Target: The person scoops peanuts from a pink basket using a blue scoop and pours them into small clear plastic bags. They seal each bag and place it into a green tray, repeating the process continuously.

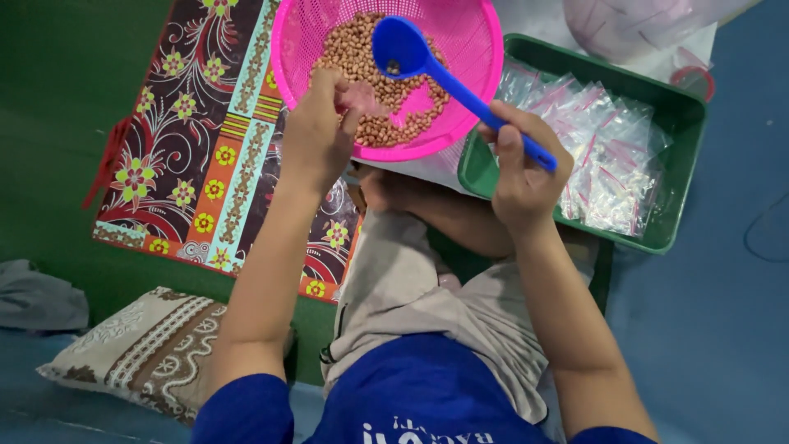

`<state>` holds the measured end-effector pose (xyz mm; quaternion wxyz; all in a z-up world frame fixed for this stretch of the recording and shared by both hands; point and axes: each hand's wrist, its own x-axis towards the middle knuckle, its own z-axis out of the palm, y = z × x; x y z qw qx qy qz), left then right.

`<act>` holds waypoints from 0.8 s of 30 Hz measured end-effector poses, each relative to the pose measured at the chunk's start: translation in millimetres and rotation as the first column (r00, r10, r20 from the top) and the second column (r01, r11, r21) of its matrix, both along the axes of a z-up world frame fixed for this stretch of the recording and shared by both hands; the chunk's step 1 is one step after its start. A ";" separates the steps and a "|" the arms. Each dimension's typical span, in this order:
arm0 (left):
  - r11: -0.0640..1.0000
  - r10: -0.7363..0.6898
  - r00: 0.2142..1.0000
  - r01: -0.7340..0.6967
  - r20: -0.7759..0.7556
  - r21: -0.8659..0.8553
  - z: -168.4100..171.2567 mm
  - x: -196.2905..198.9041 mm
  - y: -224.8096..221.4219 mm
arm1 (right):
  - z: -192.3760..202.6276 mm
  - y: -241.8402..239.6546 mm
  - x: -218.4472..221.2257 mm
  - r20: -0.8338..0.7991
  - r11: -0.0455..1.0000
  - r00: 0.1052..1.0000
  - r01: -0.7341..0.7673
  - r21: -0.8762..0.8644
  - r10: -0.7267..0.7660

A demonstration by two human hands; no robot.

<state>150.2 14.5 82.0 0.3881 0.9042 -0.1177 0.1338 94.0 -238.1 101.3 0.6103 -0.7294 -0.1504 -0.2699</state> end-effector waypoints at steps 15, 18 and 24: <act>0.996 -0.072 0.983 0.080 0.167 -0.044 -1.2 -4.8 -6.3 | -8.7 -17.4 -18.5 0.411 0.942 0.899 -0.002 -0.337 0.149; 0.997 -0.074 0.900 0.077 0.430 0.009 3.7 -15.1 -12.3 | -2.1 -43.2 -43.4 0.421 0.979 0.907 0.107 -0.174 -0.025; 0.972 -0.208 0.871 0.234 0.444 -0.003 50.5 -64.5 -29.8 | 32.9 -43.2 -85.1 0.240 0.921 0.962 0.027 0.389 -0.129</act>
